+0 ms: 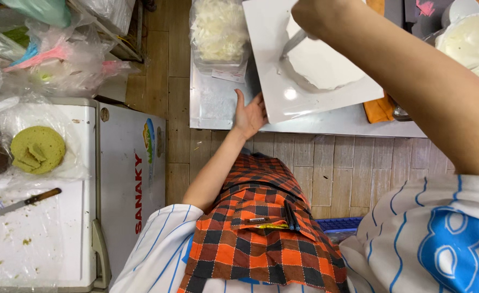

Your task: The person places a round green cake layer onto a white square board and spreads white frosting around the edges and over the top surface using a metal spatula. The person rotates the board to ensure even coverage and smooths the frosting layer.

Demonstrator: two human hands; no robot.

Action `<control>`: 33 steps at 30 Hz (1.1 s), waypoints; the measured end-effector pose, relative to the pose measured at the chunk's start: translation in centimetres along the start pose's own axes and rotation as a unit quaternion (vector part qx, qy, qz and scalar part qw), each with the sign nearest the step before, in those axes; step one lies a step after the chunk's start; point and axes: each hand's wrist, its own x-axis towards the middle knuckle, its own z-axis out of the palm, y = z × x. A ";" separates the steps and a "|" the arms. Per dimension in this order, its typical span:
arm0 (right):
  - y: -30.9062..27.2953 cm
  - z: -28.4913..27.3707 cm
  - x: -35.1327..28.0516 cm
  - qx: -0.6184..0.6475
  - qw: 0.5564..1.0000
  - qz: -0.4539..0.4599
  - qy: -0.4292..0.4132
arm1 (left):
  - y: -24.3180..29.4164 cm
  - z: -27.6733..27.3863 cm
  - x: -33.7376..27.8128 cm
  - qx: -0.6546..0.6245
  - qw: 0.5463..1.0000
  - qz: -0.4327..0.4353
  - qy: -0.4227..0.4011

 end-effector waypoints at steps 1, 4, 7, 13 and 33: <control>-0.3 0.3 -0.1 0.000 1.000 0.001 -0.012 | 0.8 -0.3 0.3 -0.009 1.000 0.006 -0.014; -1.6 0.4 -1.7 0.005 0.998 -0.001 -0.060 | 2.4 -0.8 0.8 -0.058 0.997 0.025 -0.035; -3.0 -0.3 -4.1 -0.009 0.993 -0.009 -0.115 | 2.4 -0.7 1.3 -0.103 0.992 0.074 0.009; -2.4 -0.6 -4.6 -0.044 0.999 -0.025 -0.014 | -3.4 1.5 1.5 -0.134 0.990 0.002 0.045; -3.2 -2.4 -2.7 0.022 0.997 -0.013 -0.073 | -2.9 1.3 -0.2 -0.106 0.993 0.025 0.037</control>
